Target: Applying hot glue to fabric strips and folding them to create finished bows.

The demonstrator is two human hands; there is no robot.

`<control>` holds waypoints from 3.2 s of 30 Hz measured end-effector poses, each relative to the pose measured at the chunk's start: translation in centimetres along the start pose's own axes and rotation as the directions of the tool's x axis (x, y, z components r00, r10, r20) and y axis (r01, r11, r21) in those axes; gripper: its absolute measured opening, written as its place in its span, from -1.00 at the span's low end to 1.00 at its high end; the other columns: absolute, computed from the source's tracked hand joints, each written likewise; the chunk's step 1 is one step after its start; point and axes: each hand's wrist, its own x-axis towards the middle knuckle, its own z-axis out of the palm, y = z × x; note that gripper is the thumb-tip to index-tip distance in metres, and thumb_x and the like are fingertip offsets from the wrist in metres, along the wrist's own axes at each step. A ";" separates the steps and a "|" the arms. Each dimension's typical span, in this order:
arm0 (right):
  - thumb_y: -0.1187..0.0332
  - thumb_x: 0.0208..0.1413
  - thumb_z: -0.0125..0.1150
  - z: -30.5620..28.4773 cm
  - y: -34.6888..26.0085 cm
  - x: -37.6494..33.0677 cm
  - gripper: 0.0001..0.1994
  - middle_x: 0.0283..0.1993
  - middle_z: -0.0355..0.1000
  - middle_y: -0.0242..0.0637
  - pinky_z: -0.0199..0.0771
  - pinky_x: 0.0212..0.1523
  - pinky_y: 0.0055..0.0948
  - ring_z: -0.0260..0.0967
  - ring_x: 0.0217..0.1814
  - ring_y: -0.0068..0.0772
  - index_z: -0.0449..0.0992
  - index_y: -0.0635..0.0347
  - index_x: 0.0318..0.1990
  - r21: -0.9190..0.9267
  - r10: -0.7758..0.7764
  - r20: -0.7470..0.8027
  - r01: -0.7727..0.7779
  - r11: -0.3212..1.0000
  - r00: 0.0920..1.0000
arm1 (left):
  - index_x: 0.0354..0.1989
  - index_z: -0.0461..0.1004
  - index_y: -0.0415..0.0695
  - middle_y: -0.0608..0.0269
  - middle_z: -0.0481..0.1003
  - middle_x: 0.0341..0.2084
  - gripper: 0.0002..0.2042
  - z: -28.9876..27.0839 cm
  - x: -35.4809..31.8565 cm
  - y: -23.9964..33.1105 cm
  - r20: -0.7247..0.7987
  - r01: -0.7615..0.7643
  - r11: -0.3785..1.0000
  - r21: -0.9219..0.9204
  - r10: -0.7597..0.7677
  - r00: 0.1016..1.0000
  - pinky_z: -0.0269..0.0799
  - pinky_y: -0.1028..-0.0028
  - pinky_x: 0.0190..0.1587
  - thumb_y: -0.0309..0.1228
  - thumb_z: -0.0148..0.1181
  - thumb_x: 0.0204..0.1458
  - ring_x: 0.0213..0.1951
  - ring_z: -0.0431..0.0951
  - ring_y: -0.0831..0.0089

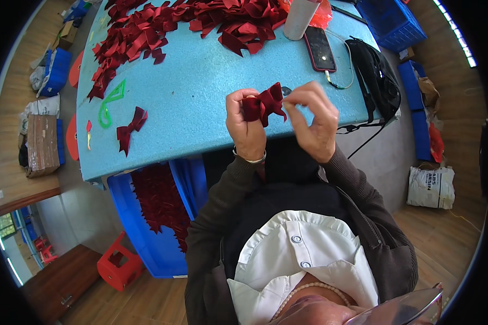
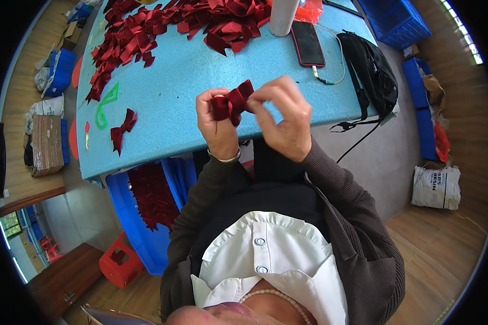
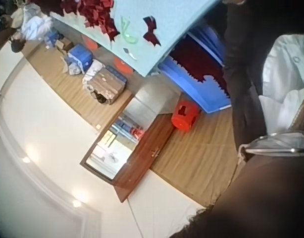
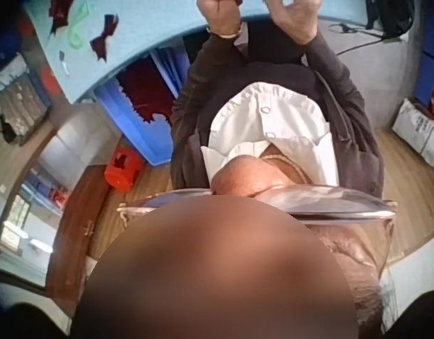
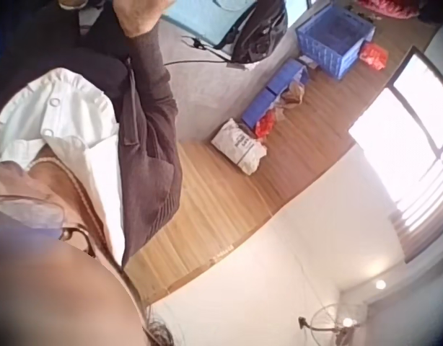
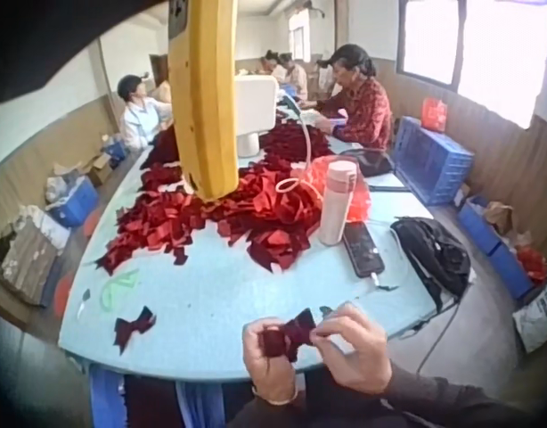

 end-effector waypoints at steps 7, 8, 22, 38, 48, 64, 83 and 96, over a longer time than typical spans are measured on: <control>0.55 -0.07 0.32 1.9 -2.5 -1.1 -0.86 -0.44 0.46 -0.36 0.31 -0.48 -0.60 0.34 -0.47 -0.64 0.50 0.31 -0.34 0.122 0.378 0.208 -0.407 0.905 0.902 | -0.14 0.23 -0.19 0.07 0.36 -0.14 -0.75 -0.1 0.4 -1.4 0.038 -0.402 0.866 0.299 0.410 0.911 0.34 0.40 -0.02 -0.62 0.09 0.01 -0.12 0.37 0.35; 0.55 -0.07 0.32 2.1 -2.5 -1.0 -0.86 -0.44 0.46 -0.36 0.31 -0.48 -0.60 0.34 -0.47 -0.64 0.50 0.31 -0.34 0.122 0.377 0.208 -0.406 0.905 0.903 | -0.14 0.23 -0.19 0.07 0.36 -0.14 -0.75 -0.2 0.4 -1.5 0.037 -0.402 0.865 0.299 0.411 0.911 0.34 0.40 -0.02 -0.62 0.09 0.01 -0.12 0.37 0.35; 0.63 -0.09 0.24 3.1 -3.0 -1.6 -0.84 -0.41 0.43 -0.29 0.38 -0.46 -0.51 0.36 -0.45 -0.53 0.52 0.30 -0.30 0.148 0.303 0.118 -0.318 0.936 0.946 | -0.22 0.29 -0.23 0.04 0.38 -0.22 -0.74 -1.1 0.6 -0.8 0.114 -0.501 0.744 0.443 0.507 0.854 0.38 0.37 -0.12 -0.69 0.08 -0.13 -0.20 0.43 0.23; 0.65 -0.15 0.26 1.7 -2.9 -2.1 -0.70 -0.29 0.40 -0.24 0.38 -0.33 -0.47 0.36 -0.35 -0.40 0.53 0.29 -0.17 0.189 0.093 0.171 -0.125 0.974 0.981 | -0.12 0.22 -0.22 0.12 0.35 -0.13 -0.75 -1.9 -0.9 0.0 0.052 -0.129 0.991 -0.022 0.130 0.990 0.40 0.48 -0.06 -0.69 -0.02 0.03 -0.13 0.40 0.46; 0.67 -0.02 0.16 0.9 -0.4 -1.1 -0.74 -0.05 0.42 -0.16 0.39 -0.13 -0.52 0.39 -0.07 -0.47 0.50 0.32 -0.13 0.360 0.300 0.347 -0.421 0.832 0.889 | -0.12 0.25 -0.23 0.14 0.36 -0.12 -0.78 -2.6 -0.9 -1.1 0.198 -0.140 0.983 -0.121 0.162 0.967 0.49 0.50 -0.21 -0.68 0.00 0.06 -0.22 0.46 0.50; 0.68 -0.02 0.04 0.9 0.5 -0.4 -0.81 -0.21 0.41 -0.20 0.39 -0.17 -0.52 0.38 -0.15 -0.43 0.50 0.36 -0.23 0.442 0.203 0.454 -0.417 0.794 0.867 | -0.12 0.32 -0.21 0.15 0.37 -0.12 -0.74 -2.7 -0.1 -0.1 0.244 -0.163 0.981 -0.105 0.184 0.952 0.43 0.48 -0.08 -0.47 0.22 0.08 -0.12 0.41 0.50; 0.41 0.12 0.23 1.2 -3.1 -0.8 -0.89 -0.37 0.41 -0.46 0.31 -0.38 -0.64 0.25 -0.46 -0.69 0.48 0.25 -0.29 0.333 0.566 0.713 -0.910 0.245 0.414 | -0.23 0.26 -0.20 0.11 0.32 -0.14 -0.75 -2.4 1.2 -1.2 0.202 -0.546 0.758 0.358 0.508 0.837 0.42 0.43 -0.09 -0.55 0.23 -0.02 -0.12 0.38 0.40; 0.58 -0.08 0.29 0.6 -0.6 -2.0 -0.78 -0.34 0.40 -0.34 0.40 -0.43 -0.48 0.38 -0.42 -0.46 0.36 0.27 -0.30 0.257 0.446 0.371 -0.551 0.794 0.815 | -0.20 0.28 -0.22 0.13 0.35 -0.13 -0.84 -0.5 0.7 -1.8 0.153 -0.406 0.869 0.283 0.377 0.913 0.41 0.51 -0.13 -0.59 0.11 0.08 -0.19 0.41 0.48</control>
